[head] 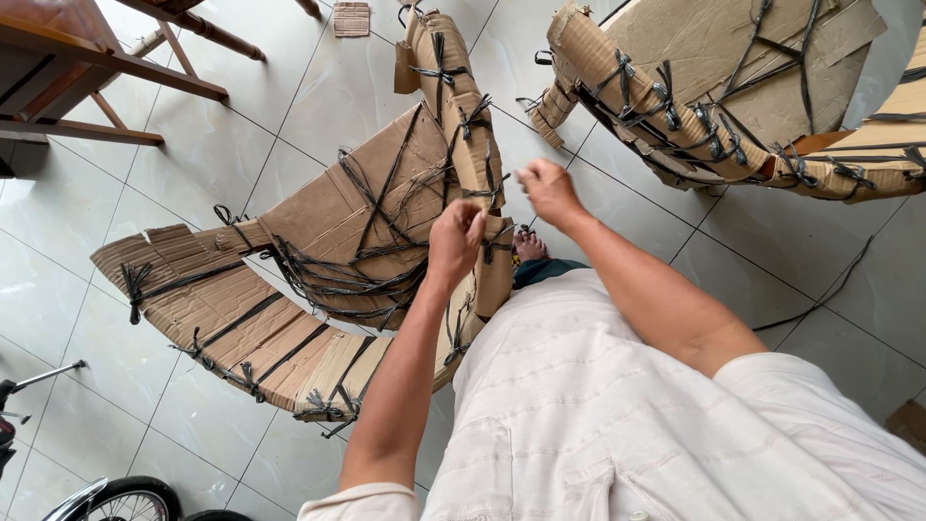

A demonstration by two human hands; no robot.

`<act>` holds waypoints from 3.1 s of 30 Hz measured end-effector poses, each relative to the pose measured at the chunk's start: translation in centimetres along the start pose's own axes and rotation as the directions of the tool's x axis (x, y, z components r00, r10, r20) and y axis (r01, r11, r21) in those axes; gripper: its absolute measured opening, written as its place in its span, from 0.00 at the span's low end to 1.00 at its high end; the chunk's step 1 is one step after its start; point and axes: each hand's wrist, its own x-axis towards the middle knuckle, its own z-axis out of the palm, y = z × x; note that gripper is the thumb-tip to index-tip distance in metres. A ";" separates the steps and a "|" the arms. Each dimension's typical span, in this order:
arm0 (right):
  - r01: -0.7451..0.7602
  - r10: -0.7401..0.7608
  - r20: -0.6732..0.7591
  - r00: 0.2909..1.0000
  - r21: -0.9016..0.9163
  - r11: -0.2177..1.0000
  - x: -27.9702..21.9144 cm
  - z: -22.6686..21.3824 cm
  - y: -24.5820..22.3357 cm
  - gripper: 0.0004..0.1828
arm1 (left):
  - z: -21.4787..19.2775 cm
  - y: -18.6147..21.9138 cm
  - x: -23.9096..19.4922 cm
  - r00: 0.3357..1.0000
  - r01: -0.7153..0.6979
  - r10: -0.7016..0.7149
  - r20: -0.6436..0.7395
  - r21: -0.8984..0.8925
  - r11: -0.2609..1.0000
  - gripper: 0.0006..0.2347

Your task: Wrapping and tying plastic straps around a cardboard-covered furniture frame to secure the packaging

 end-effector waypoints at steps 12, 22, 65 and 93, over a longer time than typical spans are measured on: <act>-0.402 0.552 0.026 0.834 -0.657 0.638 -13.8 -12.5 24.2 0.22 | 0.7 -7.6 -20.2 0.982 -0.036 0.080 -0.171 0.249 0.968 0.23; -0.219 0.518 0.240 0.821 -0.705 0.674 -11.2 -8.6 24.9 0.32 | 3.5 -9.7 -18.8 0.976 -0.015 0.115 -0.183 0.472 0.881 0.26; 0.211 -0.250 -0.236 0.939 -0.178 0.961 -8.8 5.8 -0.4 0.21 | -12.1 -21.7 -26.7 0.697 0.488 -0.191 -0.691 0.263 0.832 0.14; 0.472 0.111 0.757 0.643 -0.507 0.722 -2.1 20.5 -18.0 0.17 | -11.5 -20.3 -24.9 0.578 0.562 -0.126 -0.806 0.282 0.778 0.07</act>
